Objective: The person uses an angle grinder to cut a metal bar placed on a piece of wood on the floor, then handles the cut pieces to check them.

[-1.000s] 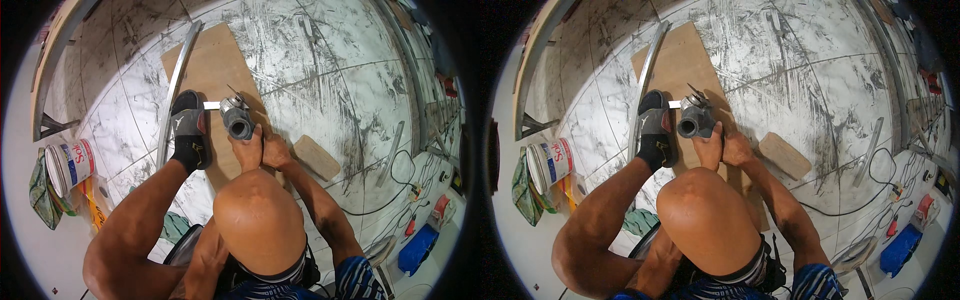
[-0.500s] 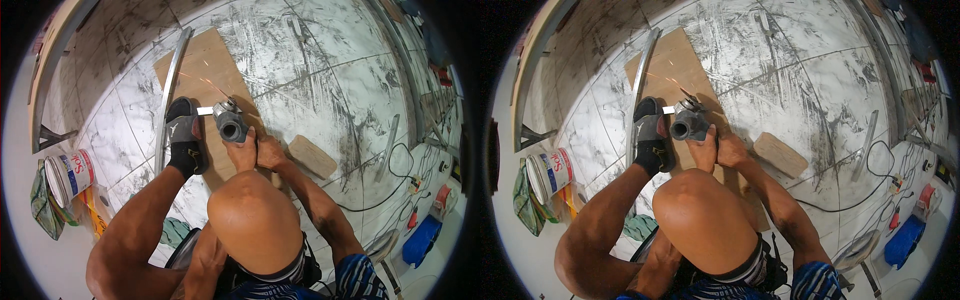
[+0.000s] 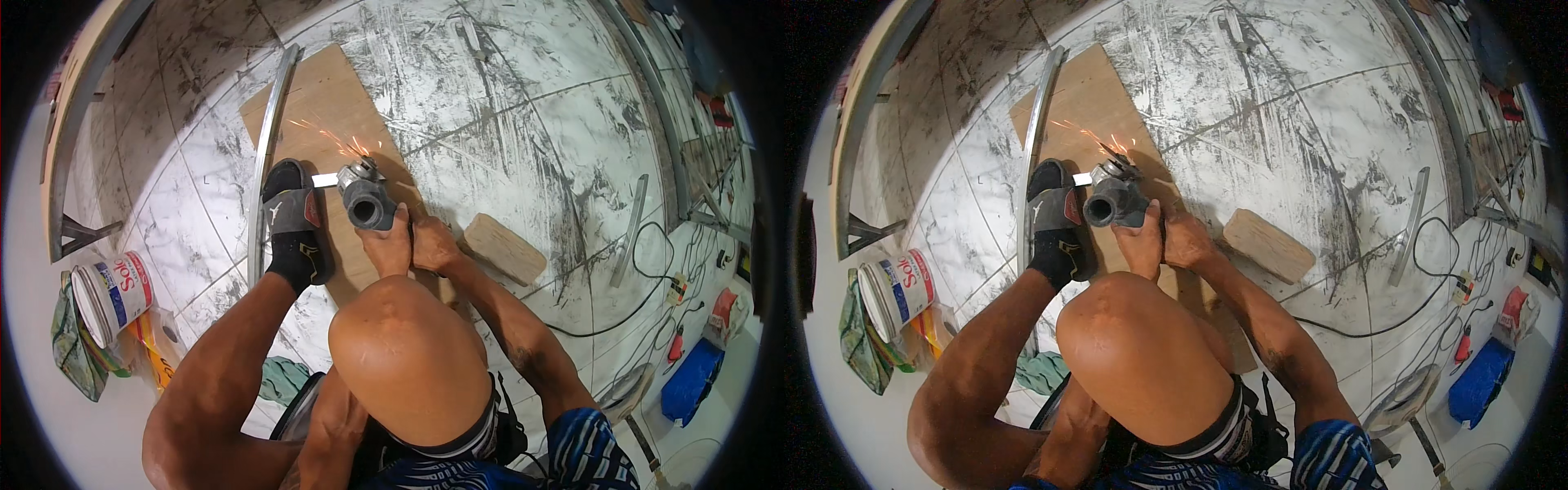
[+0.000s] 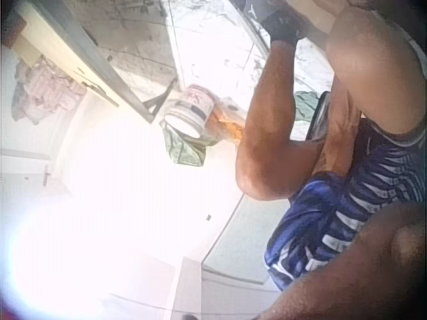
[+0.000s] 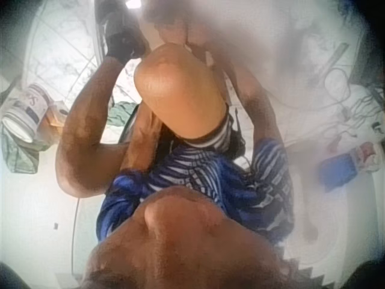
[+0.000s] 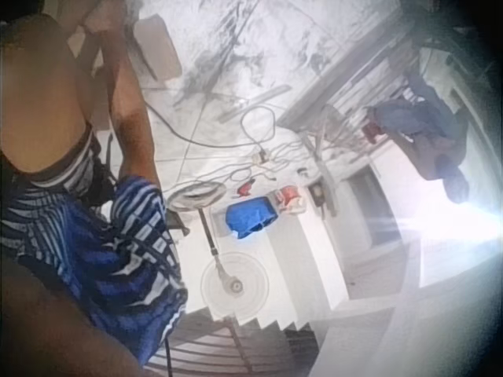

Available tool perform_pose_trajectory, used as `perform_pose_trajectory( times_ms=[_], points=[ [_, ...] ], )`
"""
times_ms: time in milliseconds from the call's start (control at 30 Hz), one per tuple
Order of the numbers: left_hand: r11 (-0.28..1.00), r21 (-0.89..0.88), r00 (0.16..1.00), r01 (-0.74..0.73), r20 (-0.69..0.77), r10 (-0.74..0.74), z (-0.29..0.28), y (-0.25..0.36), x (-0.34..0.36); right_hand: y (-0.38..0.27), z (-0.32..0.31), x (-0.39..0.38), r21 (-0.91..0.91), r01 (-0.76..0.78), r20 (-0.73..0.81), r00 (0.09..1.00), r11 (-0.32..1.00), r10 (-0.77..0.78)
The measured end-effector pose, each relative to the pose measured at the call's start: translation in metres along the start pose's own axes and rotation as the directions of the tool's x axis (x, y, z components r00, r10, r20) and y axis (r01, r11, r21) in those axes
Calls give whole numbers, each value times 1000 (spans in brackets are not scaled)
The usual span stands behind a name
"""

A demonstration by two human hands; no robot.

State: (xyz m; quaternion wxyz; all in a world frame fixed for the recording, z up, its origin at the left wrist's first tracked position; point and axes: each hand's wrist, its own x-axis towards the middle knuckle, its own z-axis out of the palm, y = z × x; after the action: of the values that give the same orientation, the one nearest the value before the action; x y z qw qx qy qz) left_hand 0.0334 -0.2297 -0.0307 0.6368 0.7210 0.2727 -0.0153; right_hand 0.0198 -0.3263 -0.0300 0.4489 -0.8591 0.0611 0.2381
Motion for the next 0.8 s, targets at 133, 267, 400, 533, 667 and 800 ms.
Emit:
perform_pose_trajectory(
  times_ms=[133, 267, 400, 533, 667, 800],
  points=[
    [999, 35, 1000, 20, 1, -20, 0, 1, 0, 1, 0, 0, 8, 1, -17, 1000, 1000, -1],
    [995, -96, 999, -41, 10, 42, 0, -5, -1, -1, -1, -1, -10, -19, 18, 1000, 1000, 19],
    [998, -39, 999, -48, 7, 48, 0, -7, -1, -6, -4, 0, -9, -21, 40, 999, 1000, 22],
    [998, -7, 998, -67, 16, 67, -2, -8, 2, 0, 1, 2, -7, 11, 2, 1000, 1000, -11],
    [996, 24, 996, -82, 27, 81, -2, -12, 3, 10, 2, 6, -118, -28, 153, 987, 993, 46],
    [992, 65, 994, -110, 34, 108, -5, -13, 8, 2, 3, 5, -54, 8, 10, 1000, 998, -7]
  ],
)
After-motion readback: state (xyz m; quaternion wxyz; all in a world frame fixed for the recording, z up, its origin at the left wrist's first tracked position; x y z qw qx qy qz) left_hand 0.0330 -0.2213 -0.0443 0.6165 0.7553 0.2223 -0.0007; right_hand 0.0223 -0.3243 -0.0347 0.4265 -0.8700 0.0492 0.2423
